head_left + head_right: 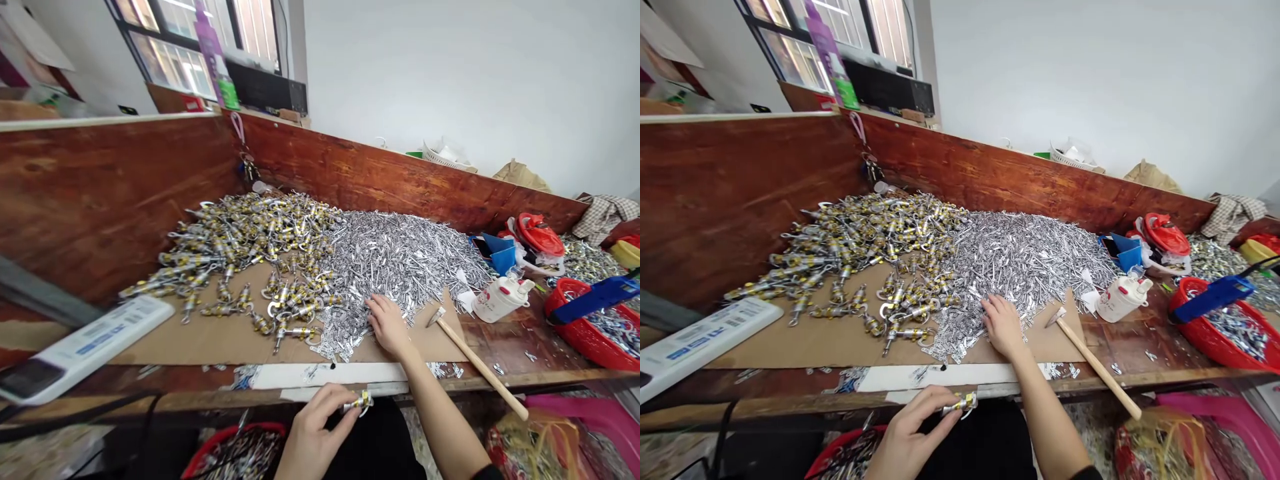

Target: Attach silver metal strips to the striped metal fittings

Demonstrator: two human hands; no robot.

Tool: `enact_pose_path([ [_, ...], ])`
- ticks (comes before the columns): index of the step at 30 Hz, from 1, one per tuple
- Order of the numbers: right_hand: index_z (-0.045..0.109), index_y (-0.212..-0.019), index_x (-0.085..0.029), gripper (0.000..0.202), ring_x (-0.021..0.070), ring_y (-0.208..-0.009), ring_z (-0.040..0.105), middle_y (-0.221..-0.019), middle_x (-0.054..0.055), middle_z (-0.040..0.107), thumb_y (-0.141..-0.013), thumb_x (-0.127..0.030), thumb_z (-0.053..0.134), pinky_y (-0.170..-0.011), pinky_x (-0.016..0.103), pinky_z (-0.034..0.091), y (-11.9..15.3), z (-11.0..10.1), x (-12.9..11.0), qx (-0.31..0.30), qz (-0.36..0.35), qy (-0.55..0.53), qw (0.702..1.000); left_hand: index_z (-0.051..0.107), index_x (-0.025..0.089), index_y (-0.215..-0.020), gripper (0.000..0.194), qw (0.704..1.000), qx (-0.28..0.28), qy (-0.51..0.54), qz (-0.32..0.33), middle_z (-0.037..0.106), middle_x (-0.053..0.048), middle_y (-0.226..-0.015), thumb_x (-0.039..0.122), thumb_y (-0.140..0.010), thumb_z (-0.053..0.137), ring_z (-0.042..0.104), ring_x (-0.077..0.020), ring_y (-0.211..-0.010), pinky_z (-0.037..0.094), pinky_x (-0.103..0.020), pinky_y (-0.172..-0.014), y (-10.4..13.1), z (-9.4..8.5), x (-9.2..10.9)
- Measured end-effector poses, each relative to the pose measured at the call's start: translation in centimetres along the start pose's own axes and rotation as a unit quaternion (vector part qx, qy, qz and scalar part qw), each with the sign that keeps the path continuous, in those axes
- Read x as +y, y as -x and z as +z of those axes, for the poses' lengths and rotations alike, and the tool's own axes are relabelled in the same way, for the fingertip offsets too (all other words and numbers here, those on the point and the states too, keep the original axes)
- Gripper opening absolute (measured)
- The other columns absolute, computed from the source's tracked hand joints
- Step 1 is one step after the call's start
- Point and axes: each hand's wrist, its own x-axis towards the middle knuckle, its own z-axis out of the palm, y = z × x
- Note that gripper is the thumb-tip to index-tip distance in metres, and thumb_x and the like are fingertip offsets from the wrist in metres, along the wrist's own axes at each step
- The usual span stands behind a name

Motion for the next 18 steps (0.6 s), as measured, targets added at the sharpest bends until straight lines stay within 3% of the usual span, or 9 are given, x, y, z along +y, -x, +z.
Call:
enact_pose_path([
  [3,0.044,-0.130,-0.022,0.042,0.0210,-0.131,0.029,-0.139,0.006,0.041,-0.090,-0.035,0.041,-0.107,0.041,0.022,-1.3,0.4,0.4,-0.061,-0.069,-0.019,0.996,0.064,0.021,-0.079,0.014,1.000,-0.004,0.007,0.001,0.061,-0.003,-0.079,0.029,-0.084,0.054,0.062,-0.0131,-0.072,0.052,-0.020,-0.065,0.4,0.5,0.1],
  [7,0.049,-0.126,-0.024,0.038,0.0175,-0.128,0.035,-0.135,0.003,0.046,-0.092,-0.035,0.038,-0.107,0.038,0.022,-0.1,-0.3,0.7,-0.100,-0.110,-0.045,0.988,0.066,0.022,-0.084,0.015,1.000,0.010,0.007,0.003,0.062,-0.002,-0.079,0.029,-0.085,0.053,0.063,-0.0123,-0.072,0.052,-0.018,-0.065,0.9,0.7,0.0],
  [11,0.053,-0.120,-0.023,0.033,0.0170,-0.116,0.046,-0.123,0.005,0.056,-0.094,-0.029,0.034,-0.101,0.038,0.029,2.4,-1.9,1.0,-0.061,-0.057,-0.057,0.995,0.068,0.023,-0.086,0.016,1.000,0.004,0.009,0.000,0.062,-0.003,-0.078,0.029,-0.085,0.052,0.063,-0.0122,-0.070,0.052,-0.018,-0.064,1.5,1.0,-0.1],
  [13,0.059,-0.107,-0.019,0.027,0.0173,-0.102,0.052,-0.108,0.007,0.061,-0.093,-0.025,0.037,-0.090,0.034,0.037,3.4,-2.3,1.0,-0.040,-0.017,-0.056,0.998,0.068,0.022,-0.082,0.018,1.000,-0.008,0.014,-0.003,0.062,-0.003,-0.078,0.030,-0.085,0.052,0.063,-0.0128,-0.070,0.052,-0.018,-0.063,1.7,1.2,-0.2],
  [16,0.063,-0.083,-0.019,0.015,0.0164,-0.087,0.053,-0.087,0.003,0.061,-0.087,-0.020,0.049,-0.078,0.029,0.039,4.2,-2.3,0.8,-0.040,0.006,-0.051,0.998,0.069,0.023,-0.083,0.019,1.000,-0.019,0.018,0.003,0.063,-0.004,-0.081,0.032,-0.085,0.052,0.063,-0.0128,-0.070,0.052,-0.018,-0.062,2.0,1.5,-0.3],
  [18,0.063,-0.078,-0.019,0.010,0.0166,-0.085,0.051,-0.084,0.002,0.059,-0.084,-0.018,0.054,-0.076,0.028,0.037,4.4,-2.0,0.5,-0.048,0.003,-0.045,0.998,0.070,0.024,-0.085,0.019,1.000,-0.025,0.016,0.005,0.064,-0.004,-0.083,0.032,-0.085,0.052,0.064,-0.0125,-0.070,0.052,-0.017,-0.062,2.3,1.5,-0.4],
])
